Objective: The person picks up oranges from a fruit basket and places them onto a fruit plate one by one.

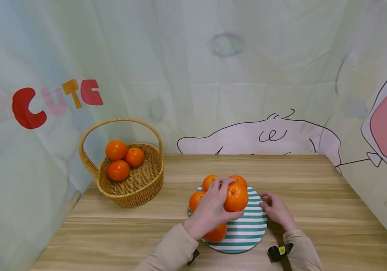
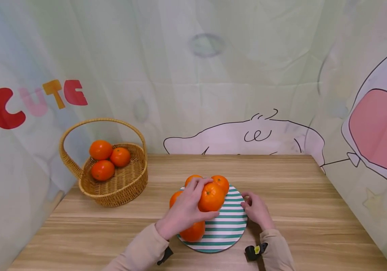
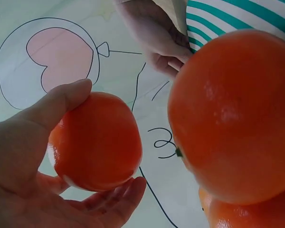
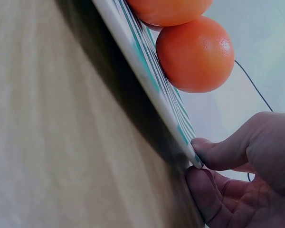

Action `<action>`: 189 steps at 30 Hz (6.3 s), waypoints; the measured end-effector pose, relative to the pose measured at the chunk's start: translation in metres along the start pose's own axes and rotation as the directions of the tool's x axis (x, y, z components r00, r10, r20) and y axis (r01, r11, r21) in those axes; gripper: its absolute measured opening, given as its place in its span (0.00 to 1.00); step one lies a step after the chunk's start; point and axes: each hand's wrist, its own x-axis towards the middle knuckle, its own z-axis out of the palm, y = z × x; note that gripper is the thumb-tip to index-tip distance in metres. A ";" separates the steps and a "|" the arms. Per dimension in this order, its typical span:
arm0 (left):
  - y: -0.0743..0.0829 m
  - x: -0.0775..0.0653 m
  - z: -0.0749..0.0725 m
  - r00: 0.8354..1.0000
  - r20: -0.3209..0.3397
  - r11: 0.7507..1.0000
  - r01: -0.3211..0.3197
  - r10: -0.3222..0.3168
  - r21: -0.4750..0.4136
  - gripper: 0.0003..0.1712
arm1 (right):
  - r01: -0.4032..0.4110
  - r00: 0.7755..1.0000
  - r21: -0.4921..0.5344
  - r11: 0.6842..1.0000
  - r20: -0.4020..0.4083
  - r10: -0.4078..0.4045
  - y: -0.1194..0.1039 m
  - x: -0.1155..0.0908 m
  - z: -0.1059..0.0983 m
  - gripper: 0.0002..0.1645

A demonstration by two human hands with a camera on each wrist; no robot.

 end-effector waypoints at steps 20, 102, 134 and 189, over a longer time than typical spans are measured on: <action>0.005 -0.005 0.020 0.991 0.025 0.973 -0.136 0.134 0.184 0.46 | 0.010 1.000 -0.004 1.000 0.001 -0.010 0.001 -0.001 0.000 0.19; -0.005 -0.018 0.053 0.950 0.176 0.795 -0.314 0.260 0.519 0.43 | 0.005 1.000 0.008 1.000 0.013 -0.005 0.002 0.000 0.000 0.19; -0.010 -0.020 0.050 0.949 0.198 0.807 -0.314 0.247 0.500 0.41 | 0.024 1.000 0.001 1.000 0.001 -0.024 0.002 0.001 0.001 0.18; -0.271 -0.036 -0.121 0.817 -0.200 0.770 0.576 -0.540 0.274 0.53 | 0.042 0.999 -0.018 0.999 -0.014 -0.042 0.001 -0.001 0.001 0.17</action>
